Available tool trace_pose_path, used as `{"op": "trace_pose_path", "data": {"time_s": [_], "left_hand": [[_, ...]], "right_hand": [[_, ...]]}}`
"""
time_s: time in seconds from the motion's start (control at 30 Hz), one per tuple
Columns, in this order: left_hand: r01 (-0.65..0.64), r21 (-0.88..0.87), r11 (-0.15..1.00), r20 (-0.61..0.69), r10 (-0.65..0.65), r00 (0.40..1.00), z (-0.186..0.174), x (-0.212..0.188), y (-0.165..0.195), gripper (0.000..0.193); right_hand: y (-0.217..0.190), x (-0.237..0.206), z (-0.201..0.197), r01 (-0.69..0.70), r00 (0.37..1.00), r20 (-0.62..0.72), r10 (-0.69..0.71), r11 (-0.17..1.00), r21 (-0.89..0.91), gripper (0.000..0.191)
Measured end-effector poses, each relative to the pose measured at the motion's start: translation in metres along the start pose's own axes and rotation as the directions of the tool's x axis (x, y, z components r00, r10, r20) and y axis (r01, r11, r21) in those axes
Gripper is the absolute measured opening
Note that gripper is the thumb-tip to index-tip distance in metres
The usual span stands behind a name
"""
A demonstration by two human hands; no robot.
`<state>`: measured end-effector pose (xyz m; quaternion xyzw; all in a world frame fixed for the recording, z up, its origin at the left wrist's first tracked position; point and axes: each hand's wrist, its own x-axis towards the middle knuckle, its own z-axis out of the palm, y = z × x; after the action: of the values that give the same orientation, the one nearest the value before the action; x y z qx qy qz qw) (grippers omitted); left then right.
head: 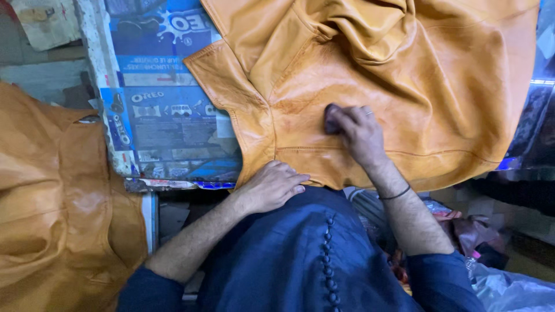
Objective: The person treats a tan leather jacket laid on a work table, rubbing its surface with a small sponge pad. They periodically dip the pad into a dark liquid container on the table and continue rubbing different areas of the jacket, repositioning the garment to reach new sections.
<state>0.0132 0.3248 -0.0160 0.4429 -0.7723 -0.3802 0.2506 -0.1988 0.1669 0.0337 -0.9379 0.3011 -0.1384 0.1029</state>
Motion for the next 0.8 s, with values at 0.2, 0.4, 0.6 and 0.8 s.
{"op": "trace_pose_path", "data": {"time_s": [0.2,0.4,0.6,0.8], "left_hand": [[0.048,0.027,0.998,0.034,-0.049,0.998,-0.008,-0.001,0.006,0.040],[0.068,-0.002,0.998,0.050,-0.067,0.996,-0.009,-0.002,0.006,0.038],[0.051,-0.008,0.999,0.074,-0.050,0.996,-0.008,0.000,0.003,0.038],[0.077,-0.022,0.997,0.097,-0.075,0.993,-0.015,0.002,0.004,0.036]], "right_hand": [[-0.009,0.014,0.013,0.359,0.917,0.121,-0.380,0.919,0.163,0.041],[-0.019,0.035,0.022,0.286,0.956,0.044,-0.291,0.954,0.087,0.041],[-0.019,0.041,0.034,0.178,0.980,0.066,-0.188,0.976,0.128,0.048],[-0.011,0.006,0.022,0.252,0.945,0.168,-0.280,0.952,0.173,0.047]]}}
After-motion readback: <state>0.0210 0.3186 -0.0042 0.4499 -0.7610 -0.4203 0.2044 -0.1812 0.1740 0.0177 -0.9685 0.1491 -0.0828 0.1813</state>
